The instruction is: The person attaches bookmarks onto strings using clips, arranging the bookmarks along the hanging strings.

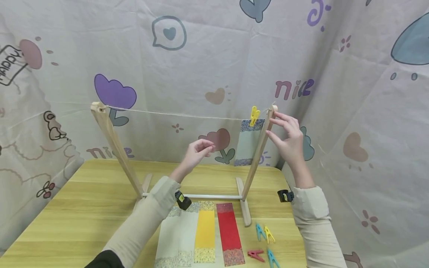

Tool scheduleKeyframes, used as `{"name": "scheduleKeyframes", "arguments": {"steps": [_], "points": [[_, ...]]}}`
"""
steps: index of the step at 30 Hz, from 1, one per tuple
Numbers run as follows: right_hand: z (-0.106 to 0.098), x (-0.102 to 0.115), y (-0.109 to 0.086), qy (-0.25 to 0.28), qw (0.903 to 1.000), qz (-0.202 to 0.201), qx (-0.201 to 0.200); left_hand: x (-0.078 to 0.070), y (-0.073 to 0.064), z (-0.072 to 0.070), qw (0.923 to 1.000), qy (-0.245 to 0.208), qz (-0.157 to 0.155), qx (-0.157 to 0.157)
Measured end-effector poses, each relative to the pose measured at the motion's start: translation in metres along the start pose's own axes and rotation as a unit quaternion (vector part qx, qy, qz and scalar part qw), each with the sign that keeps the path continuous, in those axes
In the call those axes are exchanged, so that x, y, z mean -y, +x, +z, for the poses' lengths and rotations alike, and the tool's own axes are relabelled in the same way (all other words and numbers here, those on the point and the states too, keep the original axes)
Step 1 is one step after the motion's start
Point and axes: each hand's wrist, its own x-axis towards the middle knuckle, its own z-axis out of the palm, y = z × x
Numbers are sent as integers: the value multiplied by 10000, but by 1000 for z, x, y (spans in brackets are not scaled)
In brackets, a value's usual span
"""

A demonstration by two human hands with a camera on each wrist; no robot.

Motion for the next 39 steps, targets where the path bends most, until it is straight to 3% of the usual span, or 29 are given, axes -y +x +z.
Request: {"name": "scheduleKeyframes", "arguments": {"steps": [4, 9, 17, 20, 24, 25, 27, 31, 32, 39], "points": [[2, -1, -10, 123, 9999, -43, -81, 23, -4, -6, 9997, 31, -80, -212], [2, -1, -23, 198, 9997, -25, -127, 34, -15, -14, 9987, 222, -203, -414], [5, 10, -45, 84, 9995, 263, 131, 23, -41, -23, 9981, 253, -454, -340], [6, -2, -55, 163, 9990, 384, 160, 23, -49, -24, 9975, 360, -476, -388], [7, -18, -69, 357, 9987, 301, 183, 28, -57, -27, 9964, 334, -617, -474], [8, -35, -75, 609, 9977, 218, 222, 29, -59, -28, 9962, 325, -648, -490], [9, -37, -80, 713, 9970, 166, 252, 32, -62, -30, 9955, 307, -725, -535], [10, -36, -88, 660, 9969, 261, 340, 38, -70, -34, 9940, 286, -852, -630], [9, -20, -87, 347, 9982, 337, 364, 39, -72, -34, 9936, 278, -889, -646], [14, -8, -97, 80, 9988, 226, 428, 47, -82, -39, 9925, 437, -924, -669]]}}
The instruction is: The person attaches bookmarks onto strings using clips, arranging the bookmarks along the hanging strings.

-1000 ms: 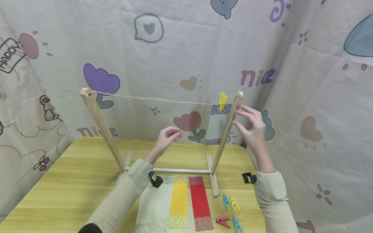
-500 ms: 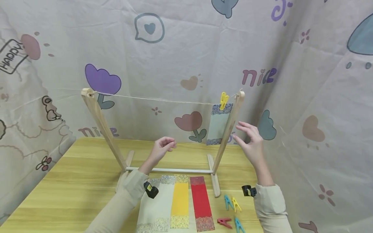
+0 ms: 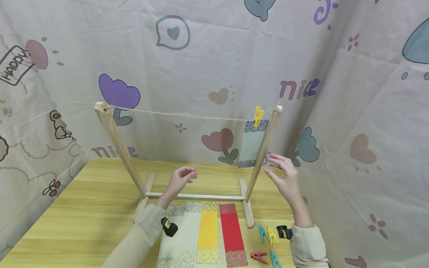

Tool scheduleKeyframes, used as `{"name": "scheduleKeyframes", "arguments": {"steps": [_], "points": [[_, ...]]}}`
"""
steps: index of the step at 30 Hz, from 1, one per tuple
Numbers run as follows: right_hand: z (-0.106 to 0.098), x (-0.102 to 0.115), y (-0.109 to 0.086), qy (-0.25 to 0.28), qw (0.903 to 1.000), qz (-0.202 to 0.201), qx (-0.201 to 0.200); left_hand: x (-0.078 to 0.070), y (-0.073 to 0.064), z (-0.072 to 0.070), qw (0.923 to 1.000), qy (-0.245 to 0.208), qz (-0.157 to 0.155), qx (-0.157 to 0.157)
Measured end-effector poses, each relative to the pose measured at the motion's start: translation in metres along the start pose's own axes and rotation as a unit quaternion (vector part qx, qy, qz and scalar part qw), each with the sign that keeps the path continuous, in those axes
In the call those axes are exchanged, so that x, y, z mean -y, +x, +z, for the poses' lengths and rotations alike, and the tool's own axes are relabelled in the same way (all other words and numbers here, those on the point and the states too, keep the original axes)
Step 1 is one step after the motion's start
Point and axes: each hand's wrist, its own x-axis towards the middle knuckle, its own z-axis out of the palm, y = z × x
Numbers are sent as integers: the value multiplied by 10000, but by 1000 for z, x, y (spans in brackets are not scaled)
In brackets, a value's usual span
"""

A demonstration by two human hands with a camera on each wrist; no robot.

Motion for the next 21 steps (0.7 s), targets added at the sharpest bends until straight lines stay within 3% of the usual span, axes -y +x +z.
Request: {"name": "scheduleKeyframes", "arguments": {"steps": [6, 12, 17, 21], "points": [[2, 21, -4, 175, 9998, -33, 25, 7, -6, -3, 10000, -20, 18, 14], [8, 20, -19, 171, 9995, 208, 146, 31, -7, -7, 9999, 128, -45, -50], [10, 17, -31, 311, 9991, 277, 107, 20, -17, -7, 9995, 219, -198, -92], [11, 18, -39, 302, 9987, 386, 144, 22, -21, -7, 9991, 280, -295, -138]]}}
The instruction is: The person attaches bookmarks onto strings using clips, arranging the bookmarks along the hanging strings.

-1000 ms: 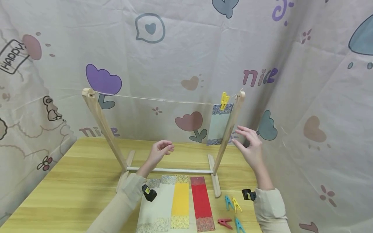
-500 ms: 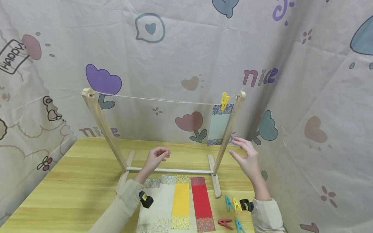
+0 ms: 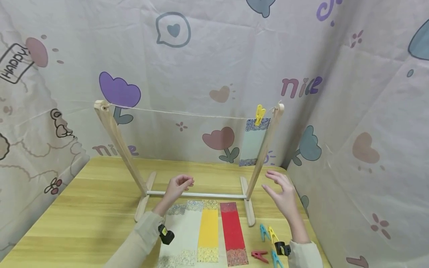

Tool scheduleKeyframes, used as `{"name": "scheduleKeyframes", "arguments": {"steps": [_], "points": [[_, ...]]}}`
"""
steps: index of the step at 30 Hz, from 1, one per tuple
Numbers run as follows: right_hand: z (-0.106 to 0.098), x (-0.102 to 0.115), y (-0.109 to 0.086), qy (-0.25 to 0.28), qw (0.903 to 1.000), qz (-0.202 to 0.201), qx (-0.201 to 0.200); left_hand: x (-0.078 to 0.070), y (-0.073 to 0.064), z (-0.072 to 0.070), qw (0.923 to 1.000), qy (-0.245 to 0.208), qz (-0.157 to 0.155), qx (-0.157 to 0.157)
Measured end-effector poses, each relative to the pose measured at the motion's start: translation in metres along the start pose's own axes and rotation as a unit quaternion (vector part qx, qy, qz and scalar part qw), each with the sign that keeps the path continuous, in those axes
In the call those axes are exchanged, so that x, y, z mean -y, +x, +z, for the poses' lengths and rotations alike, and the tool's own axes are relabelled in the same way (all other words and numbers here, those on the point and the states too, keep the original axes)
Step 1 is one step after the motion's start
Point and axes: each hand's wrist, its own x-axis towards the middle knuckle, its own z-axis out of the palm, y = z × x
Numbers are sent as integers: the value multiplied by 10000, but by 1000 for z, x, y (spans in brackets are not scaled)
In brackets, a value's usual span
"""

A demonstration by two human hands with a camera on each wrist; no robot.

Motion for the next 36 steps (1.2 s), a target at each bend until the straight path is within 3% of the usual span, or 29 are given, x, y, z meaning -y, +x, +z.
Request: {"name": "scheduleKeyframes", "arguments": {"steps": [7, 15, 20, 25, 29, 36], "points": [[3, -9, -16, 48, 9999, 103, 34, 9, -4, -2, 9999, -12, -112, -48], [10, -43, -42, 219, 9996, 145, 126, 16, -9, -6, 9995, 13, -290, -80], [16, -61, -62, 809, 9966, 95, 80, 21, -15, -7, 9989, -4, -473, -67], [23, -76, -81, 1006, 9948, 153, 49, 26, -19, -9, 9979, 74, -607, -192], [25, -64, -86, 805, 9957, 451, 92, 37, -20, -11, 9978, 165, -611, -209], [29, -43, -94, 467, 9932, 1062, 81, 69, -22, -14, 9969, 139, -704, -329]]}}
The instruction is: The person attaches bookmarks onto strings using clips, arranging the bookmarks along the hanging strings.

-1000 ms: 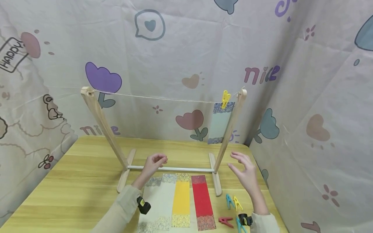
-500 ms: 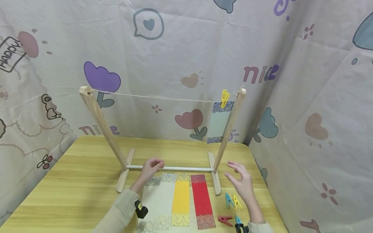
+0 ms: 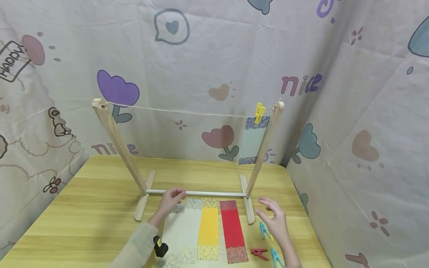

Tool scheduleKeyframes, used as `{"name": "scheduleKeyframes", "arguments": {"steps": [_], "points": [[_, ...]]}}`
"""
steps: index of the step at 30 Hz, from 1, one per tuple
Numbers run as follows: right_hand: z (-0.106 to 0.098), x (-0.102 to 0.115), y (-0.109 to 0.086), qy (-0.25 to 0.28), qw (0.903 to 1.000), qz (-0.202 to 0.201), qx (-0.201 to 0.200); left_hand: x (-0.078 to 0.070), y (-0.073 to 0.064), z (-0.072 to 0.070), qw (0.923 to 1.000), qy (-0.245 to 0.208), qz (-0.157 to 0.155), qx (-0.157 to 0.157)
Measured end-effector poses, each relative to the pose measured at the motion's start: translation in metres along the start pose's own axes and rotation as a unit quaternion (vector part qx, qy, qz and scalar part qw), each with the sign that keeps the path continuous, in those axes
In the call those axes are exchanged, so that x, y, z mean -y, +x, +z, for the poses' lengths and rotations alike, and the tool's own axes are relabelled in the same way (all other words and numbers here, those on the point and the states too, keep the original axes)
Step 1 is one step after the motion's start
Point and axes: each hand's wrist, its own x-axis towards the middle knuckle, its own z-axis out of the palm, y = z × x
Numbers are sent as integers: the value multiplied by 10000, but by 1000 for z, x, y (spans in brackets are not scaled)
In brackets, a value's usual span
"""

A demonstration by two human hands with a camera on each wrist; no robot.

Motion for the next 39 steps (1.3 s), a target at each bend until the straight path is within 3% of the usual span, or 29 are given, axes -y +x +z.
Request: {"name": "scheduleKeyframes", "arguments": {"steps": [8, 13, 23, 31, 39], "points": [[8, 13, -18, 48, 9989, 465, 17, 15, -3, -1, 9996, 101, 37, -258], [10, -3, -35, 95, 9972, 746, 48, 20, -5, -2, 9988, 380, 122, -300], [12, -15, -66, -458, 9880, 1477, 22, 32, -14, -6, 9920, 1173, 467, -74], [7, -26, -87, -886, 9817, 1686, 72, 35, -20, -9, 9765, 1876, 1028, 255], [-1, -29, -101, -1087, 9765, 1787, 515, 44, -22, -10, 9571, 2596, 1184, 511]]}}
